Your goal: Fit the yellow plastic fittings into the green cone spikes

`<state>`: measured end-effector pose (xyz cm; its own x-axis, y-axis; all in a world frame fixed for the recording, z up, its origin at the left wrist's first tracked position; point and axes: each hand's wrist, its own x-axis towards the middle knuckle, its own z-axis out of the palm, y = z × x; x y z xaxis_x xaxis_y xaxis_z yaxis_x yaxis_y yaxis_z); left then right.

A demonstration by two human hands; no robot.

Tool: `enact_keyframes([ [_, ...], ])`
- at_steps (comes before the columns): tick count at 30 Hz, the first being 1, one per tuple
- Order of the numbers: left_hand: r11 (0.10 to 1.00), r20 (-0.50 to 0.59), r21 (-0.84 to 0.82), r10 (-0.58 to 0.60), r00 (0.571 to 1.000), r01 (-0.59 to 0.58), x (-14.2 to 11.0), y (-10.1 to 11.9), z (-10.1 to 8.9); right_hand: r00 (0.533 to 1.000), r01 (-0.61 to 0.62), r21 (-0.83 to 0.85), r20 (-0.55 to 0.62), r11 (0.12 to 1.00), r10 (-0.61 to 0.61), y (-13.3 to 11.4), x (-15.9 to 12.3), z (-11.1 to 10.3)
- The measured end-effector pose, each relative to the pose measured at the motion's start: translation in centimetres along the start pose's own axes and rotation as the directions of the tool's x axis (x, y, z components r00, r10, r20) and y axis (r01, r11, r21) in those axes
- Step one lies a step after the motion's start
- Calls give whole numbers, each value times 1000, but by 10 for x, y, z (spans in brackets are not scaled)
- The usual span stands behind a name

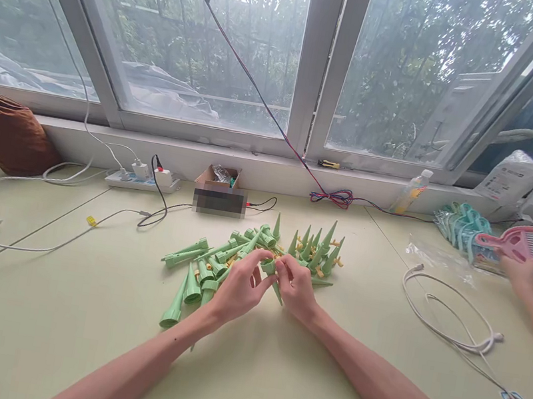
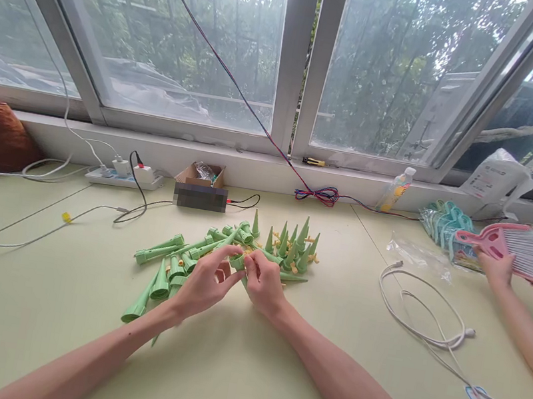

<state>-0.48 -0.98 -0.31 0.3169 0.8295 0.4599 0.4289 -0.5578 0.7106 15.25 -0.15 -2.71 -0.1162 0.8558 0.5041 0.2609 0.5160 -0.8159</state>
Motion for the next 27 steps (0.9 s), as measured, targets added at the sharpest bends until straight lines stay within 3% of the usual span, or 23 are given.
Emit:
enact_keyframes([
  [27,998,49,30,-49,998,48,0,-1,0,999,-6,-17,48,1000,7,0,0,0],
])
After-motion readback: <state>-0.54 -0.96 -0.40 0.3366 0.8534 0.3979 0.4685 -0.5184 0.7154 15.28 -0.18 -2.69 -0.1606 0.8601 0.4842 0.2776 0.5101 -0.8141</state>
